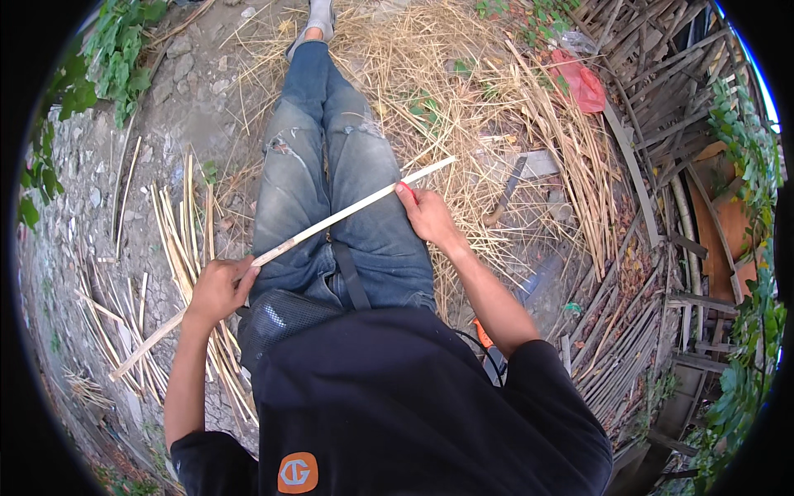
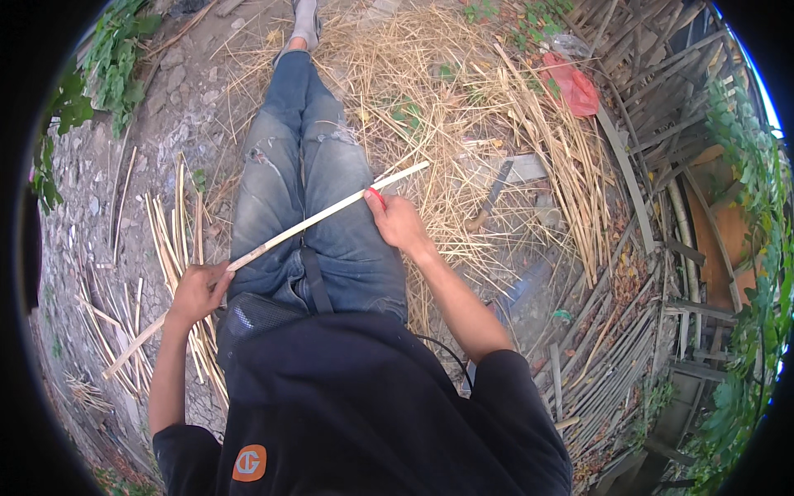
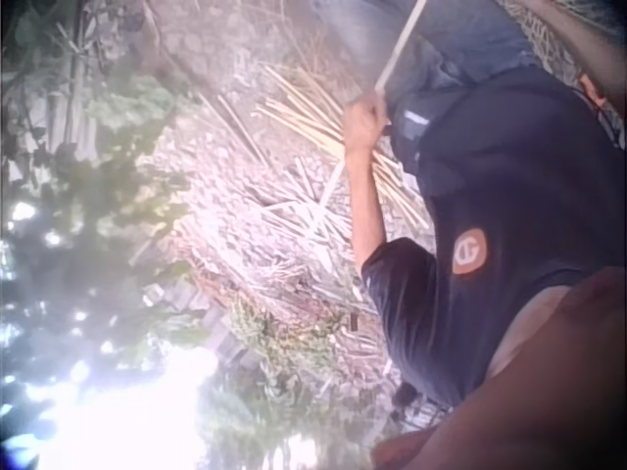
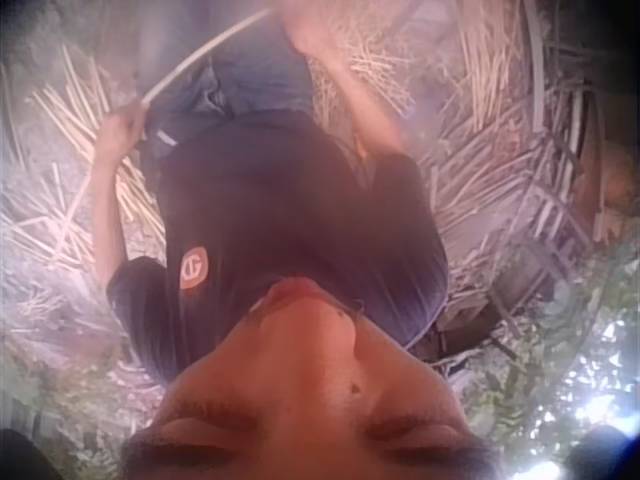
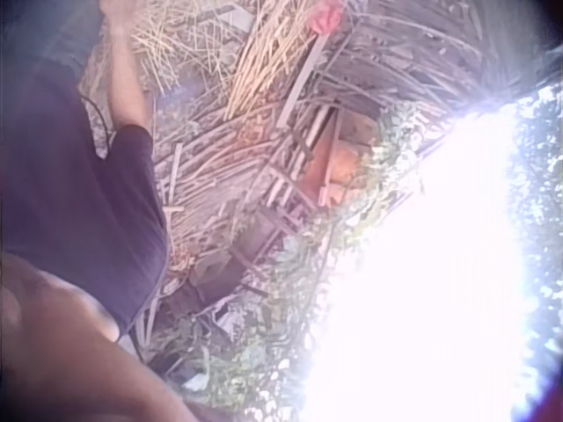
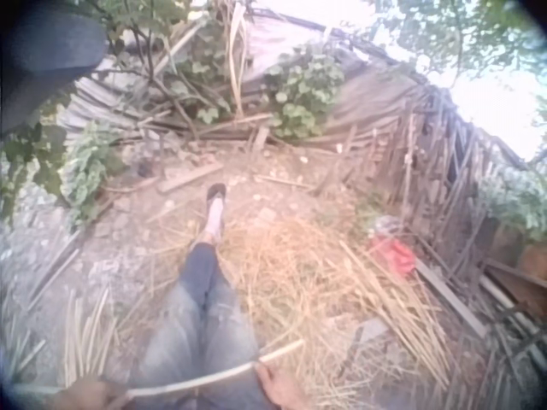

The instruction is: The person sits on the ground and uses a red utility knife to shave and smooth a long bamboo stick. They hold the stick against their legs and repeatedly scrape the blade along its length to remove the outer layer.

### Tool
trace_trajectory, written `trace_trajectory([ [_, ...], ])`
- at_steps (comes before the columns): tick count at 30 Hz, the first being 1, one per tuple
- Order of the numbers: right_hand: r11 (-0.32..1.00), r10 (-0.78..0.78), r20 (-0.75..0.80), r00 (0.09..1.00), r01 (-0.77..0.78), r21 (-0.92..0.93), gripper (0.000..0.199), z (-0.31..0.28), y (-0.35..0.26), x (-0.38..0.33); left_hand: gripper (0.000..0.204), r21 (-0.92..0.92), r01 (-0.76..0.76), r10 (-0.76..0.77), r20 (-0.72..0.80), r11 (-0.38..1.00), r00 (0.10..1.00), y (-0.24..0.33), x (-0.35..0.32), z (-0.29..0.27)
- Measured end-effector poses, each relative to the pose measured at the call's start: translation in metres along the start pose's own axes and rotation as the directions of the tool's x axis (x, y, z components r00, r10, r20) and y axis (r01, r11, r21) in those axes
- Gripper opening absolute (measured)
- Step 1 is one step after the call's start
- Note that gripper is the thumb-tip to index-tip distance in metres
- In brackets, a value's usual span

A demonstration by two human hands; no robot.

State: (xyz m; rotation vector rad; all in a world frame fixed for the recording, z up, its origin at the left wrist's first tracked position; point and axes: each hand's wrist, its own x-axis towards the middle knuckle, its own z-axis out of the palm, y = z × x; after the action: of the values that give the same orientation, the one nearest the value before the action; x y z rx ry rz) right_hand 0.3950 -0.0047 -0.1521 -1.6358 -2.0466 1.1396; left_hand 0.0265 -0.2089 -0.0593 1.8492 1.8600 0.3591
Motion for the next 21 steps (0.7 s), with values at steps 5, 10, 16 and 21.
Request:
trace_trajectory([
  [5, 0.997, 0.075, 0.068, 0.995, -0.074, -0.029, 0.073, 0.0, -0.008, -0.006, 0.03, 0.001, -0.063, 0.063, -0.059, 0.998, 0.996, -0.005, -0.005, 0.009],
  [10, 0.987, 0.08, 0.007, 0.997, -0.079, -0.142, 0.073, 0.004, -0.004, -0.004, 0.027, 0.077, -0.094, 0.099, -0.066, 0.993, 0.993, -0.004, -0.009, 0.01],
  [16, 0.975, 0.203, -0.088, 0.975, -0.209, -0.068, 0.073, 0.002, 0.034, 0.019, 0.025, 0.087, -0.091, 0.099, -0.096, 0.992, 0.99, 0.007, -0.015, -0.008],
  [21, 0.865, 0.495, -0.542, 0.679, -0.445, 0.232, 0.085, -0.096, 0.24, 0.05, 0.028, 0.179, -0.006, 0.004, 0.013, 0.984, 1.0, -0.032, -0.049, -0.051],
])
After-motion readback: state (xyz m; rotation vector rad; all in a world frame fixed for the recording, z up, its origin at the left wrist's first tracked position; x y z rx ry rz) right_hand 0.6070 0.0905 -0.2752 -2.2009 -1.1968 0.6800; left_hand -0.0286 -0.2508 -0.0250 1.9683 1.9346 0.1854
